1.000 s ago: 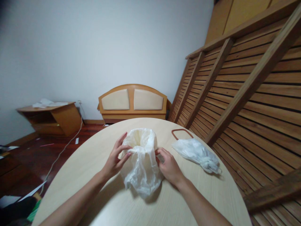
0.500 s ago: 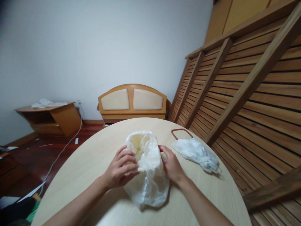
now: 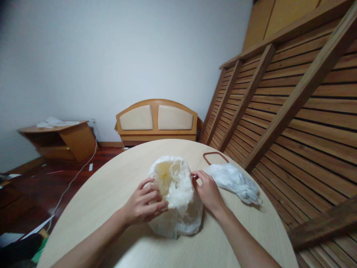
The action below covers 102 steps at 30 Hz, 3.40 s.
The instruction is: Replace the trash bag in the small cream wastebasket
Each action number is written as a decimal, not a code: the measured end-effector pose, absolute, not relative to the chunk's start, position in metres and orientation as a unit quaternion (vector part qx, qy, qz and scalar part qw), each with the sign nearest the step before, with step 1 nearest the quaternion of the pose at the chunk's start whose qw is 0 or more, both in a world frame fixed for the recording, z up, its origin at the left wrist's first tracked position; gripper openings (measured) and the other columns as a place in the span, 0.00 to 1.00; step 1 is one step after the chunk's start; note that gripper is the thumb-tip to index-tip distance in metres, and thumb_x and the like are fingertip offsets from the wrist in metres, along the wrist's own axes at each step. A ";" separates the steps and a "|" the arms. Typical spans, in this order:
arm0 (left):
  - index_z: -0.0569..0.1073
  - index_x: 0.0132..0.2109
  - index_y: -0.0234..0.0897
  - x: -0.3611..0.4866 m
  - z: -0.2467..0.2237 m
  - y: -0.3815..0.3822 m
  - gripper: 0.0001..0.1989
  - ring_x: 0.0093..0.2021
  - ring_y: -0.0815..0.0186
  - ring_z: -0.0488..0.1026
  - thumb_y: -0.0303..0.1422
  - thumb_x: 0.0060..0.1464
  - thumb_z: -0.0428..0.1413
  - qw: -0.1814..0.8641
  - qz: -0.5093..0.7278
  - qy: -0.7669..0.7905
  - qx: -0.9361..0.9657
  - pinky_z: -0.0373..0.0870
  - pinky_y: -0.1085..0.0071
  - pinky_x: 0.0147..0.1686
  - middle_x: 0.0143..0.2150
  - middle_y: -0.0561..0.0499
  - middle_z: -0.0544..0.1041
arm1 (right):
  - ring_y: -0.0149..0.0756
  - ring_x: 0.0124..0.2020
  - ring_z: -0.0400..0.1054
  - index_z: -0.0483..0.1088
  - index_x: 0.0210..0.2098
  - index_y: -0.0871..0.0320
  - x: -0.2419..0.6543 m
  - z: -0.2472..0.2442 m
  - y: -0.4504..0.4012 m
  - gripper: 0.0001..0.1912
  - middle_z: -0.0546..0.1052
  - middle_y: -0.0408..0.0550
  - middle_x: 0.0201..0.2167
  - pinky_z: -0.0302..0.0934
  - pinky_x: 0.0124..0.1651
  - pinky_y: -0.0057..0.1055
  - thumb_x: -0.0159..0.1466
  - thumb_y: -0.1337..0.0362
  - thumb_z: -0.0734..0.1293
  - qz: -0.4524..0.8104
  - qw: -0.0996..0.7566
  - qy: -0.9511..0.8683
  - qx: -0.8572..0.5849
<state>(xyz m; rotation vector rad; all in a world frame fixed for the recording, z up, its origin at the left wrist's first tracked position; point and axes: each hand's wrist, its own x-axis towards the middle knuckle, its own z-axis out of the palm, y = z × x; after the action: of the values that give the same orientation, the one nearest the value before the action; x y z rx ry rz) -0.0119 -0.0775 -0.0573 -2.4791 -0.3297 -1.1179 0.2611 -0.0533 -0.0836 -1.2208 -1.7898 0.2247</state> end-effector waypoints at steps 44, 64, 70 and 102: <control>0.70 0.54 0.40 -0.014 -0.064 -0.068 0.14 0.50 0.61 0.74 0.24 0.63 0.53 0.122 -0.483 -0.276 -0.822 0.64 0.54 0.62 0.45 0.48 0.79 | 0.38 0.37 0.73 0.74 0.34 0.55 0.202 -0.070 -0.100 0.06 0.80 0.42 0.32 0.51 0.48 0.37 0.68 0.66 0.67 -0.078 0.408 -0.784 -0.461; 0.73 0.55 0.37 -0.003 -0.061 -0.080 0.14 0.49 0.63 0.73 0.24 0.66 0.51 0.164 -0.465 -0.238 -0.836 0.60 0.62 0.60 0.46 0.48 0.82 | 0.40 0.32 0.70 0.71 0.33 0.56 0.200 -0.088 -0.085 0.05 0.77 0.45 0.28 0.54 0.43 0.36 0.67 0.67 0.66 -0.078 0.429 -0.741 -0.510; 0.73 0.56 0.37 0.000 -0.061 -0.082 0.13 0.47 0.63 0.73 0.25 0.67 0.51 0.167 -0.469 -0.246 -0.832 0.61 0.62 0.58 0.45 0.49 0.82 | 0.38 0.30 0.70 0.69 0.29 0.55 0.196 -0.092 -0.077 0.10 0.75 0.44 0.25 0.54 0.41 0.35 0.67 0.69 0.64 -0.117 0.445 -0.738 -0.494; 0.75 0.46 0.40 -0.022 -0.064 -0.065 0.07 0.52 0.63 0.77 0.24 0.64 0.55 0.157 -0.506 -0.216 -0.820 0.70 0.51 0.61 0.46 0.48 0.81 | 0.35 0.31 0.68 0.67 0.30 0.56 0.205 -0.077 -0.095 0.05 0.74 0.41 0.27 0.55 0.43 0.37 0.62 0.70 0.66 -0.030 0.386 -0.838 -0.385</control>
<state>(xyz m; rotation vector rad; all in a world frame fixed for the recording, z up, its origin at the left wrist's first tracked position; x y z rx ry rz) -0.0217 -0.0646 -0.0635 -2.3465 -0.6172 -1.4478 0.2046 -0.0947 -0.0773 -0.9797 -2.1338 -0.0760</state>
